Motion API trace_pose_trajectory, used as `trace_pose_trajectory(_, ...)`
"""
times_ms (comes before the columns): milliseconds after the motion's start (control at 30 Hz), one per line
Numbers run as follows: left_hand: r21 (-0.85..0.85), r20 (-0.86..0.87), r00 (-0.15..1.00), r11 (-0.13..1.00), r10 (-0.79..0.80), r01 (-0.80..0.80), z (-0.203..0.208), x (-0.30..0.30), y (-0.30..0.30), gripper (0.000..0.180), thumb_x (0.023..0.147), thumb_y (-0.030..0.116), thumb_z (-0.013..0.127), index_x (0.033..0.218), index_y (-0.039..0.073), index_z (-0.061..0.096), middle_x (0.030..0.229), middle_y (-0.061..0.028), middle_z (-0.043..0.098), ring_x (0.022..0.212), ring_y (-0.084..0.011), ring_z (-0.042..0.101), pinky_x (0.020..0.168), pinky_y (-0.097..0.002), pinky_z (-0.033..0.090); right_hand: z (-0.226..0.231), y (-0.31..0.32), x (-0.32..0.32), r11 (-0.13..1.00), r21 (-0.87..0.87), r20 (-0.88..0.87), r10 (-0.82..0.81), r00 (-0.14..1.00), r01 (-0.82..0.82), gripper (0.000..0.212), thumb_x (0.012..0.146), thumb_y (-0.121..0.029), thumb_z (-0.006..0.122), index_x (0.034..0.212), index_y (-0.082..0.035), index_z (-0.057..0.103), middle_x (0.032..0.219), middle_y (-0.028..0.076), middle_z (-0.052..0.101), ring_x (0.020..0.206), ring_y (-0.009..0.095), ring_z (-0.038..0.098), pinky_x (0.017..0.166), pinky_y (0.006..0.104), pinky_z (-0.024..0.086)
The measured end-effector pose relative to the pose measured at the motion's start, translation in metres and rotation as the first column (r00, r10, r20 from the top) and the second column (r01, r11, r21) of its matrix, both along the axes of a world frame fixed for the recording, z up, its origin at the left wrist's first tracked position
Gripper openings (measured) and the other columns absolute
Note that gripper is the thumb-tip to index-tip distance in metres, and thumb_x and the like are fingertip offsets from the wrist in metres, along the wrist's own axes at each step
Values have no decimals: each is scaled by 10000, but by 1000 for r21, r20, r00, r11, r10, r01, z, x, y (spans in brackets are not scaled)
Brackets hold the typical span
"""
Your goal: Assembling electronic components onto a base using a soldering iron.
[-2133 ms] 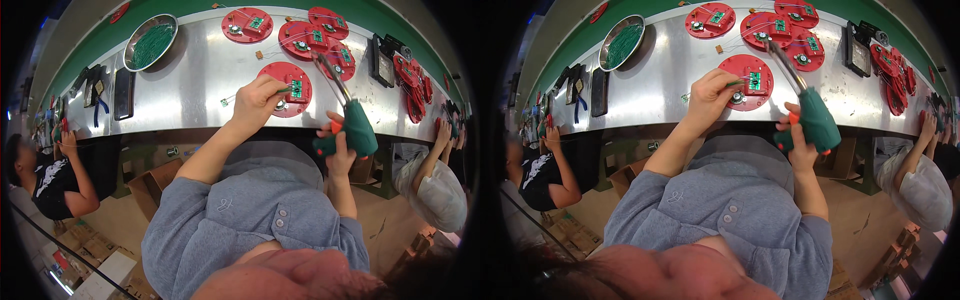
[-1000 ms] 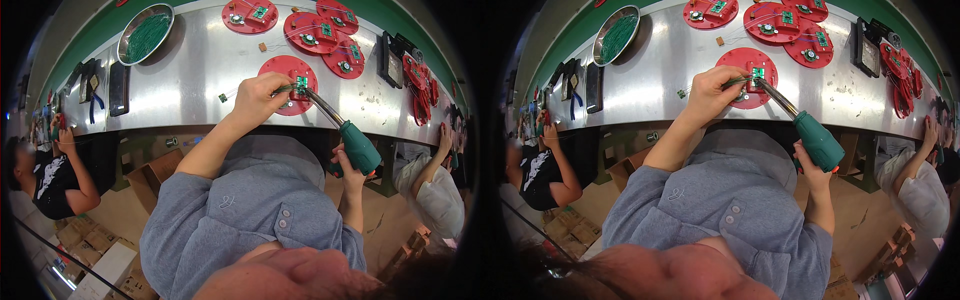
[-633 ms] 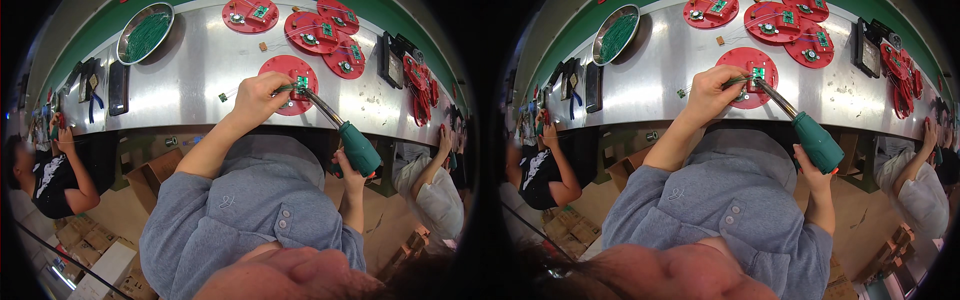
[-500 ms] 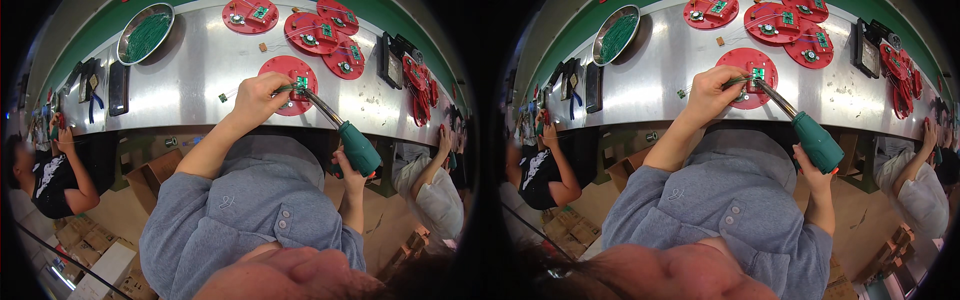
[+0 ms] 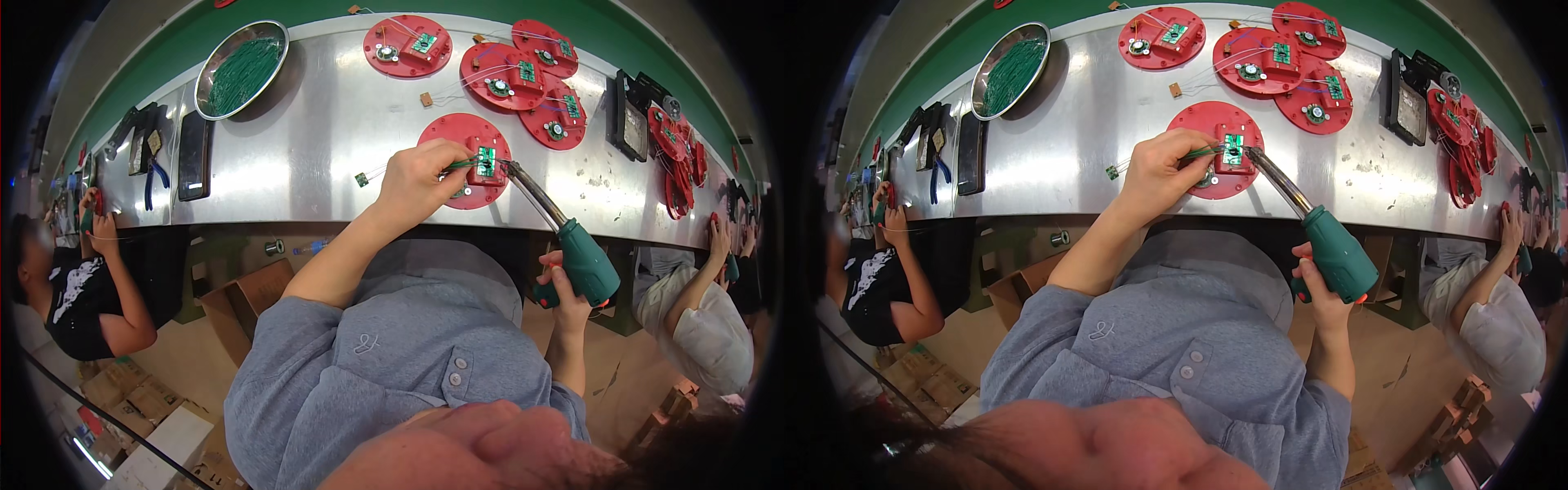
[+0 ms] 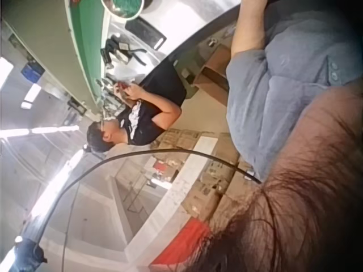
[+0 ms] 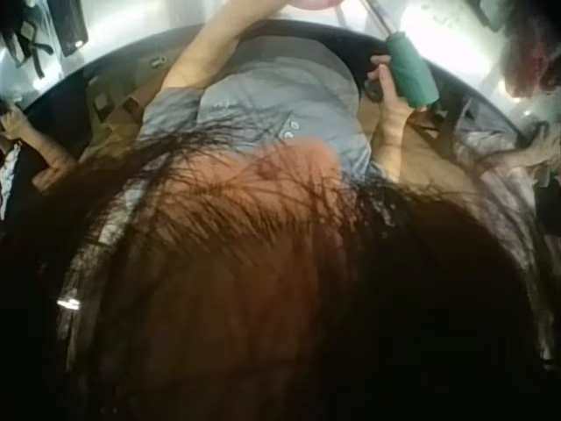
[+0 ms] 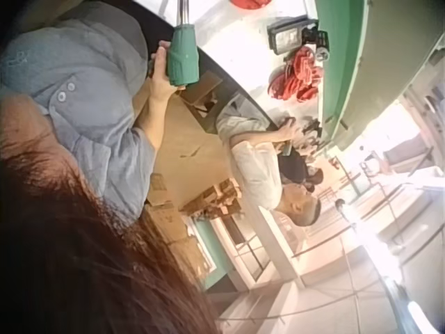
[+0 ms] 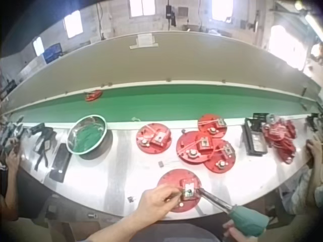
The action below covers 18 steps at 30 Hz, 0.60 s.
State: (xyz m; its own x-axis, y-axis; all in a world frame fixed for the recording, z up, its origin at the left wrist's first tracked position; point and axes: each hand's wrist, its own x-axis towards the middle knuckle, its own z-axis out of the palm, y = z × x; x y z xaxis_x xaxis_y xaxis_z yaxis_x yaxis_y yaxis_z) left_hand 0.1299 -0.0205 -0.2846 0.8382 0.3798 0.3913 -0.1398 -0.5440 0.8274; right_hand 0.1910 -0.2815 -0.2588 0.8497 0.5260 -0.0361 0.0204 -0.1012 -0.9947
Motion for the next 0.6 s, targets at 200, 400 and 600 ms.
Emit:
trace_pose_trajectory(200, -30, -5, 1000, 1000, 3, -3, 3, 0, -1, 88, 707, -20, 614, 792, -30, 598, 800, -107, 619, 642, -162, 592, 568, -249, 464, 0, -4, 1, 998, 57, -34, 32, 999, -30, 280, 777, 18, 567, 1053, 33, 520, 874, 129, 598, 672, 118, 569, 569, 228, 491)
trace_pose_trajectory(400, -20, 76, 996, 999, 45, -43, 6, -3, 0, 151, 680, 65, 662, 818, 27, 614, 773, -84, 601, 612, -211, 593, 521, -280, 470, 0, -6, 3, 1000, -16, -36, -21, 999, 21, 215, 792, -56, 541, 989, 29, 532, 864, 142, 591, 610, 128, 544, 591, 269, 476)
trace_pose_trajectory(600, 410, -234, 972, 902, -37, 133, 54, 9, 14, 387, 637, 320, 707, 906, 73, 579, 728, -68, 579, 629, -247, 588, 518, -323, 463, -4, -8, 10, 980, 181, -59, -73, 996, 83, 230, 818, -175, 529, 925, 29, 515, 865, 160, 569, 597, 137, 539, 586, 285, 486)
